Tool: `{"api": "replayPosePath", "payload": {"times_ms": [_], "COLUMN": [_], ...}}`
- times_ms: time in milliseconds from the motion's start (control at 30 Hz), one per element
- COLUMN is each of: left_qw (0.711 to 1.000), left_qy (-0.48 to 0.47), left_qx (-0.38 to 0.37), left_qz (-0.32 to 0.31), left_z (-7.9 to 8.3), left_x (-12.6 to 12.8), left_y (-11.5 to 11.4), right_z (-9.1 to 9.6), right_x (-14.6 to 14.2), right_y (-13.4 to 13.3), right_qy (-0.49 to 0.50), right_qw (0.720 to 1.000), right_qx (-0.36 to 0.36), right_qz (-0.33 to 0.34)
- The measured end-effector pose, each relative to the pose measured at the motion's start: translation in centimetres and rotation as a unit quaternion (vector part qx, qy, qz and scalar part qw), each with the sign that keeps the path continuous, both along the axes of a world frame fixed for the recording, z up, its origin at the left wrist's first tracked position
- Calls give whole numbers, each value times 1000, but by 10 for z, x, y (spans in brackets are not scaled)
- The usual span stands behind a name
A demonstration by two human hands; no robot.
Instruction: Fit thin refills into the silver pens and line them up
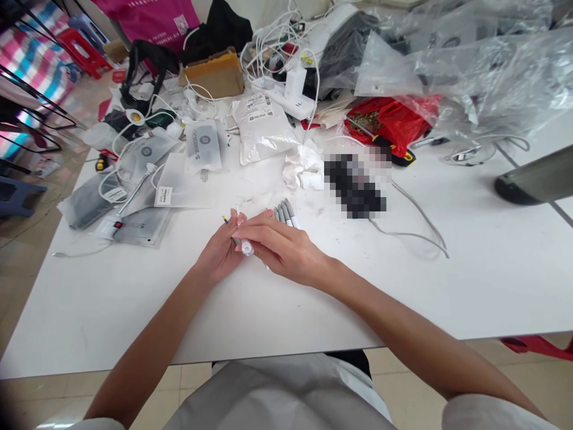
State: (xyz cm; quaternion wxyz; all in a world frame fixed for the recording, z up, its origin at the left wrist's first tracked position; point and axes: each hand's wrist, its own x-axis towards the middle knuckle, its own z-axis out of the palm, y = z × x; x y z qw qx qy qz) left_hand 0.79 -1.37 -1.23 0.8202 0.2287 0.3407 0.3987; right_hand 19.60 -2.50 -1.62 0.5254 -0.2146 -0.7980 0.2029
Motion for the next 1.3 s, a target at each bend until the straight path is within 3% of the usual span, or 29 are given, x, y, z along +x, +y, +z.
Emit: {"api": "replayPosePath", "payload": {"times_ms": [500, 1033, 1133, 1300], "left_qw": [1000, 1000, 999, 994], "left_qy": [12, 1, -11, -36], "left_qx": [19, -11, 3, 22], "left_qz": [-3, 16, 35, 98], "left_z": [1, 0, -1, -1], "left_x": [3, 0, -1, 1], "left_y": [0, 0, 1, 6], "right_z": [5, -1, 3, 7], "right_x": [0, 2, -1, -1], "right_y": [0, -1, -1, 9], "right_qy": [2, -15, -7, 83], "right_qw": [1000, 1000, 997, 960], "right_qx": [3, -27, -69, -254], "right_qz": [19, -2, -18, -82]}}
